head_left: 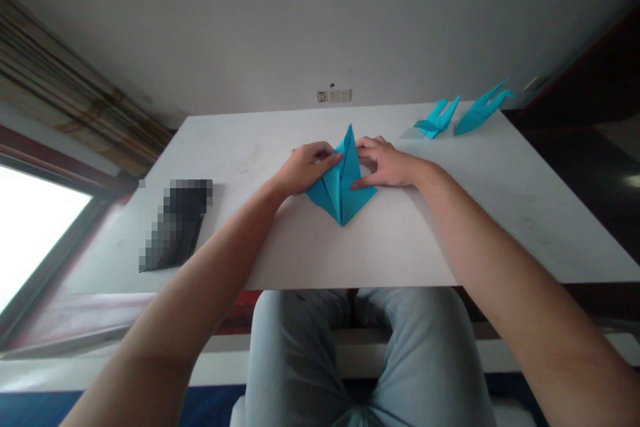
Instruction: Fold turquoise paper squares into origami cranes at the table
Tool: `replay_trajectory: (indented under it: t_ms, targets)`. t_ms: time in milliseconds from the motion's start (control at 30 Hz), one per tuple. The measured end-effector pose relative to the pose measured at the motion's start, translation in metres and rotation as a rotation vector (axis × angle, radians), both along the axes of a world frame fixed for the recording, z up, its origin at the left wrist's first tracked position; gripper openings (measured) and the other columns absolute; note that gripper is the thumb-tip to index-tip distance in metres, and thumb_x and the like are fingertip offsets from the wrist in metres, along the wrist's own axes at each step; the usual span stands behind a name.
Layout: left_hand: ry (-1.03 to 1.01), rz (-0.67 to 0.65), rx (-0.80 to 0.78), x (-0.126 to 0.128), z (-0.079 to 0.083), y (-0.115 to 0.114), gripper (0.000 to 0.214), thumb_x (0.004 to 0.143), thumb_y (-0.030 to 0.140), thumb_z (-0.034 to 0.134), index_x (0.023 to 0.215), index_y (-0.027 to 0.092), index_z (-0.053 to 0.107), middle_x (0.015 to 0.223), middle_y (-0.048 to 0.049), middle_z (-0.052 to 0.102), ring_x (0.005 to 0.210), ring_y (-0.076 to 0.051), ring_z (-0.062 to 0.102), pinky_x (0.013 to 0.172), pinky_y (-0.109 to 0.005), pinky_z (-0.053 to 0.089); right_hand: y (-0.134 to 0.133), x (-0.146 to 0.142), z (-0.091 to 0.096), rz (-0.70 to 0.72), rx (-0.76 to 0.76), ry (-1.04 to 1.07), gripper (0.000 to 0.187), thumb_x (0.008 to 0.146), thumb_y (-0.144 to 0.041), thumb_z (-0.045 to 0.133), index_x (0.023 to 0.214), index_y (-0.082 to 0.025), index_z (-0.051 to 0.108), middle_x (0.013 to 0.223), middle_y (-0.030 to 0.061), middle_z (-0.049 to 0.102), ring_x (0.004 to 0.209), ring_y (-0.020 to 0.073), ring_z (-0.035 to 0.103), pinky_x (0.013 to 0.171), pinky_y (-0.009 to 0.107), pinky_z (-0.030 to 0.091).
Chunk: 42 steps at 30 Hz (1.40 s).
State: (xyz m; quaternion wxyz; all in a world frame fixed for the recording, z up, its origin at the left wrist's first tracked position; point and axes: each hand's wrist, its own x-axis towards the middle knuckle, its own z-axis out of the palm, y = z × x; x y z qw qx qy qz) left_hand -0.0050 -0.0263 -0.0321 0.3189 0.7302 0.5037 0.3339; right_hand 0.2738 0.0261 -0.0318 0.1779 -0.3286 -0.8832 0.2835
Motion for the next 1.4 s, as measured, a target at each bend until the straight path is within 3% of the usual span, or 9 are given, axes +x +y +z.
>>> replay_trajectory:
  t_ms: [67,167,267,500,667,733,1000,1233,1400]
  targets:
    - [-0.011,-0.004,-0.014,0.0,0.001,0.0,0.044,0.103,0.066,0.072,0.094,0.023,0.073,0.092,-0.0049,0.077,0.092,-0.022,0.067,0.077,-0.032,0.054,0.0,-0.002,-0.001,-0.001,-0.012,0.026,0.054,0.077,-0.055,0.11,0.127,-0.044,0.094,0.15,0.0063,0.076,0.149,0.0474,0.06,0.139,0.076,0.044]
    - [-0.022,-0.021,-0.02,0.0,0.003,-0.001,0.045,0.1,0.067,0.073,0.092,0.023,0.071,0.086,-0.0031,0.071,0.086,-0.021,0.061,0.074,-0.032,0.049,0.002,-0.006,-0.004,-0.041,-0.062,0.116,0.037,0.094,-0.065,0.094,0.114,-0.034,0.092,0.132,0.01,0.08,0.136,0.0416,0.069,0.13,0.068,0.054]
    - [-0.016,-0.041,-0.006,0.001,0.003,-0.001,0.047,0.099,0.069,0.073,0.088,0.024,0.068,0.083,-0.0019,0.066,0.083,-0.02,0.057,0.073,-0.032,0.047,0.005,-0.01,-0.007,-0.082,-0.1,0.175,0.044,0.104,-0.072,0.077,0.098,-0.029,0.082,0.111,0.009,0.076,0.113,0.0347,0.074,0.114,0.057,0.062]
    - [-0.04,-0.062,0.029,0.002,0.006,-0.002,0.056,0.111,0.074,0.056,0.084,0.024,0.059,0.08,-0.0014,0.059,0.081,-0.02,0.053,0.075,-0.035,0.047,-0.003,-0.017,0.001,-0.028,-0.105,0.202,0.051,0.105,-0.074,0.073,0.087,-0.028,0.062,0.101,0.006,0.067,0.099,0.0289,0.066,0.099,0.046,0.056]
    - [-0.017,-0.082,0.109,0.003,0.005,-0.002,0.053,0.113,0.071,0.057,0.088,0.024,0.058,0.082,-0.0008,0.061,0.082,-0.019,0.055,0.078,-0.034,0.047,-0.011,-0.023,-0.001,-0.039,-0.358,0.343,0.058,0.1,-0.084,0.078,0.093,-0.027,0.071,0.095,0.004,0.074,0.094,0.0273,0.066,0.091,0.042,0.056]
    - [0.013,-0.085,0.14,0.003,0.002,-0.001,0.055,0.117,0.07,0.052,0.086,0.024,0.054,0.081,-0.0008,0.062,0.082,-0.019,0.056,0.078,-0.034,0.048,-0.013,-0.025,-0.002,-0.065,-0.387,0.406,0.06,0.101,-0.086,0.077,0.095,-0.026,0.074,0.097,0.0046,0.076,0.094,0.0272,0.066,0.09,0.041,0.056]
    - [-0.067,-0.102,0.167,0.004,-0.003,0.002,0.062,0.122,0.077,0.044,0.088,0.026,0.05,0.081,-0.0016,0.065,0.078,-0.018,0.06,0.077,-0.034,0.051,-0.021,-0.032,0.006,-0.034,-0.268,0.373,0.058,0.103,-0.079,0.073,0.083,-0.026,0.062,0.08,-0.0011,0.057,0.078,0.0197,0.05,0.076,0.036,0.043]
    - [-0.068,-0.16,0.166,0.006,0.001,-0.005,0.057,0.125,0.072,0.043,0.096,0.025,0.058,0.083,-0.0015,0.071,0.079,-0.019,0.066,0.081,-0.034,0.054,-0.018,-0.034,0.004,-0.217,-0.082,0.375,0.076,0.104,-0.095,0.063,0.074,-0.027,0.052,0.072,-0.0012,0.05,0.075,0.0194,0.046,0.074,0.038,0.038]
    - [-0.098,-0.155,0.179,0.004,-0.001,-0.004,0.054,0.125,0.071,0.045,0.116,0.023,0.069,0.088,-0.0026,0.075,0.083,-0.02,0.071,0.081,-0.033,0.057,-0.016,-0.039,0.0,-0.241,0.046,0.458,0.068,0.101,-0.09,0.073,0.081,-0.028,0.055,0.085,0.0007,0.058,0.079,0.0203,0.05,0.076,0.038,0.043]
